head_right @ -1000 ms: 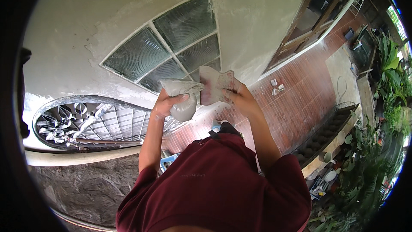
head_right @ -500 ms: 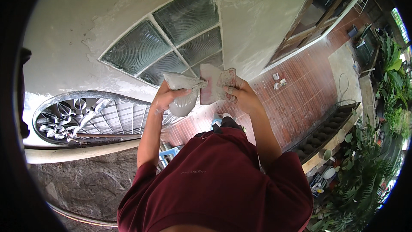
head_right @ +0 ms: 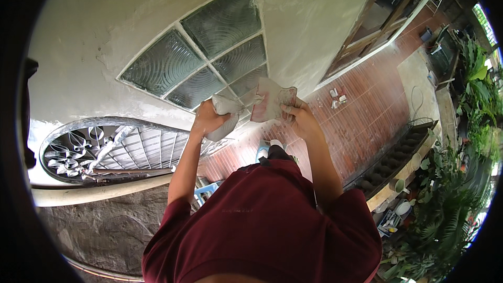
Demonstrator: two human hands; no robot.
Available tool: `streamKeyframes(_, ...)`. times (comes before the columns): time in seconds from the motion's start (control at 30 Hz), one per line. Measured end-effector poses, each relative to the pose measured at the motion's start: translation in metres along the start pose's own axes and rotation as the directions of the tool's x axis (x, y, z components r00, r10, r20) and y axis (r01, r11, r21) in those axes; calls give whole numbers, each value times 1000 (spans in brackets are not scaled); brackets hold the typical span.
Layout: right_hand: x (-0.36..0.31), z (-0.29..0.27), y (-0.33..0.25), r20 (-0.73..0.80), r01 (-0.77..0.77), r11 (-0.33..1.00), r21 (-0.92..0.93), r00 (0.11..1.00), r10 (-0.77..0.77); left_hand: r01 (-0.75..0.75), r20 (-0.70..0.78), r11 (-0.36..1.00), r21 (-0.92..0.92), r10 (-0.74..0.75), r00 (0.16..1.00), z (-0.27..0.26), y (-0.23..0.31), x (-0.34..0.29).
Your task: The person applies plaster to an exterior wall using a trowel and a bag of plaster. They repeatedly scoop plaster from the bag and spread it over the wall surface, smoothing it with the trowel. The work continues across different sections of the wall near a decorative metal grille and a glass block window.
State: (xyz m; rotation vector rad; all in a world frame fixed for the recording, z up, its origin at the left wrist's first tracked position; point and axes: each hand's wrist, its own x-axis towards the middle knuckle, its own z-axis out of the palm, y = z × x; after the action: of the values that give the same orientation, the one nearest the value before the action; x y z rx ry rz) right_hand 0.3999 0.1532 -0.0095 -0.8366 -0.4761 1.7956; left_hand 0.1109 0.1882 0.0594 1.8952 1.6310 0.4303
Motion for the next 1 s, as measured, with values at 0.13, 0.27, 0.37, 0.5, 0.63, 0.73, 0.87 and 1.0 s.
streamKeyframes(0.13,4,-5,2,45,-37,978,204,999,28,24,39,915,-402,-9,999,9,-28,-2)
streamKeyframes(0.27,6,20,-20,162,-107,897,428,986,40,78,10,717,-693,-98,995,19,-50,-8)
streamKeyframes(0.37,19,54,-63,218,-30,926,376,974,-57,101,30,532,-841,-140,990,24,-58,-13)
streamKeyframes(0.5,35,96,-118,234,297,915,274,902,-363,136,36,453,-881,-223,974,30,-62,-27)
streamKeyframes(0.63,47,130,-165,137,634,723,273,719,-682,92,-1,361,-928,-250,968,35,-59,-41)
streamKeyframes(0.73,65,155,-191,30,845,491,-212,508,-861,67,-46,341,-938,-314,948,35,-54,-46)
streamKeyframes(0.87,97,183,-218,183,763,-38,-645,106,-977,77,-83,378,-923,-390,917,32,-52,-49)
streamKeyframes(1.0,142,200,-257,542,459,-586,-667,-241,-805,79,-125,402,-912,-459,880,30,-55,-52)
